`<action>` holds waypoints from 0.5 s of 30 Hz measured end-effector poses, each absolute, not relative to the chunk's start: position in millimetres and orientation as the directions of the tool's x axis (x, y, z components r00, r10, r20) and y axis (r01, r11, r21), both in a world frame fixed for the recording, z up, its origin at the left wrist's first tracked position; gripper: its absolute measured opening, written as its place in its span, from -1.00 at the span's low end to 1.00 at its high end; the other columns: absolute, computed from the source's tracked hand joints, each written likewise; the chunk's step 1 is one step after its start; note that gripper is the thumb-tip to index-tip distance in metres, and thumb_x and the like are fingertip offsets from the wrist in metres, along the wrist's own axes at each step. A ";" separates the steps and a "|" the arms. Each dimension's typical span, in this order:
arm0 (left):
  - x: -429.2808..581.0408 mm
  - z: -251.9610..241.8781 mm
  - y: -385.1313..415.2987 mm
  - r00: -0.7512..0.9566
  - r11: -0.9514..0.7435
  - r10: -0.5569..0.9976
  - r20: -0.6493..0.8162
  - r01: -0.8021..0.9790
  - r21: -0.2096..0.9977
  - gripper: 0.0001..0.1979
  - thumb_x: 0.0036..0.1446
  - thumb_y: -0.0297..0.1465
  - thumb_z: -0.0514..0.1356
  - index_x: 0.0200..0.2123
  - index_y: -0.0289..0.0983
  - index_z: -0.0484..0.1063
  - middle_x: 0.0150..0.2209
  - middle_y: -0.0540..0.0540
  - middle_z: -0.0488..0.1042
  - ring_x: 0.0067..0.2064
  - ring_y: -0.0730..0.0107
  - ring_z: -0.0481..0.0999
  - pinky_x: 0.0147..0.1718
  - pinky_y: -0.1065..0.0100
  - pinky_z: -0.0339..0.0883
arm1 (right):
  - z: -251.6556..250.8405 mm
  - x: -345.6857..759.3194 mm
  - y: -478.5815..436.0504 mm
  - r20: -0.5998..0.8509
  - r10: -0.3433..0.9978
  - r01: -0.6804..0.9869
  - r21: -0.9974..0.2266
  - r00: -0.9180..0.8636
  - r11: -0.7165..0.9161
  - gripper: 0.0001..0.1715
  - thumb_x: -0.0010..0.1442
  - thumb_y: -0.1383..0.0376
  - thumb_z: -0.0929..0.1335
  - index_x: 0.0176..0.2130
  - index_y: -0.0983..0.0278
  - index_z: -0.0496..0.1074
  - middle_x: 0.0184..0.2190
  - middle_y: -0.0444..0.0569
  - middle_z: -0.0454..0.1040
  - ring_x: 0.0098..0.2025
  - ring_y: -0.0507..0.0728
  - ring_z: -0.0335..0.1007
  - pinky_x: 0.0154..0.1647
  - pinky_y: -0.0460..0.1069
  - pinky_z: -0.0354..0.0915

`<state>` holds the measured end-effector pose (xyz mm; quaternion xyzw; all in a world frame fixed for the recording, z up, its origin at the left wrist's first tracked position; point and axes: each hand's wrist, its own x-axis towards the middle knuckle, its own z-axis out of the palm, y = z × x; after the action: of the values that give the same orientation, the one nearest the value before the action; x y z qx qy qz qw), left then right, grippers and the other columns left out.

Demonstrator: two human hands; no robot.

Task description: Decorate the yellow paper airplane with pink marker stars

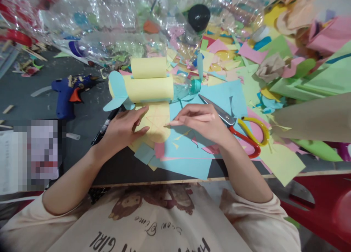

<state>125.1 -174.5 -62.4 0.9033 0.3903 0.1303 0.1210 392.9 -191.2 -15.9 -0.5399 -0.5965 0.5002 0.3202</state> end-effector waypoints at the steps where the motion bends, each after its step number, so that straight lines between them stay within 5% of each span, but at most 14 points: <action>1: 125.4 -62.7 -174.2 0.661 -0.666 0.736 0.142 0.673 0.321 -0.57 0.31 -0.34 0.15 0.20 -0.38 0.28 -0.35 -0.06 0.49 -0.31 0.29 0.47 -0.22 0.30 0.33 | -20.4 391.7 -189.6 -0.106 0.981 0.300 -0.953 -0.165 -0.053 -0.81 0.16 0.21 0.41 -0.47 0.17 0.56 -0.55 -0.13 0.54 -0.51 0.06 0.41 -0.52 -0.04 0.28; 5: 127.0 -62.7 -173.6 0.656 -0.651 0.746 0.115 0.683 0.333 -0.56 0.31 -0.31 0.16 0.20 -0.37 0.30 -0.36 -0.05 0.48 -0.31 0.29 0.48 -0.20 0.30 0.33 | -40.2 379.4 -183.4 0.001 0.999 0.180 -0.984 -0.050 0.010 -0.85 0.14 0.18 0.44 -0.42 0.19 0.55 -0.54 -0.16 0.54 -0.52 0.04 0.44 -0.47 -0.04 0.36; 15: 127.7 -61.6 -174.5 0.634 -0.615 0.770 0.070 0.709 0.345 -0.55 0.31 -0.29 0.15 0.20 -0.36 0.33 -0.35 -0.07 0.49 -0.27 0.24 0.50 -0.15 0.28 0.35 | -51.4 365.1 -184.4 0.057 0.998 0.285 -0.957 -0.025 0.062 -0.84 0.13 0.14 0.46 -0.37 0.17 0.58 -0.38 -0.11 0.65 -0.33 0.10 0.57 -0.34 -0.01 0.46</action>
<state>127.7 -174.5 -61.6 0.8924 0.4143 0.1061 0.1441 365.1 -184.4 -51.4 -0.5475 -0.5857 0.4115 0.4334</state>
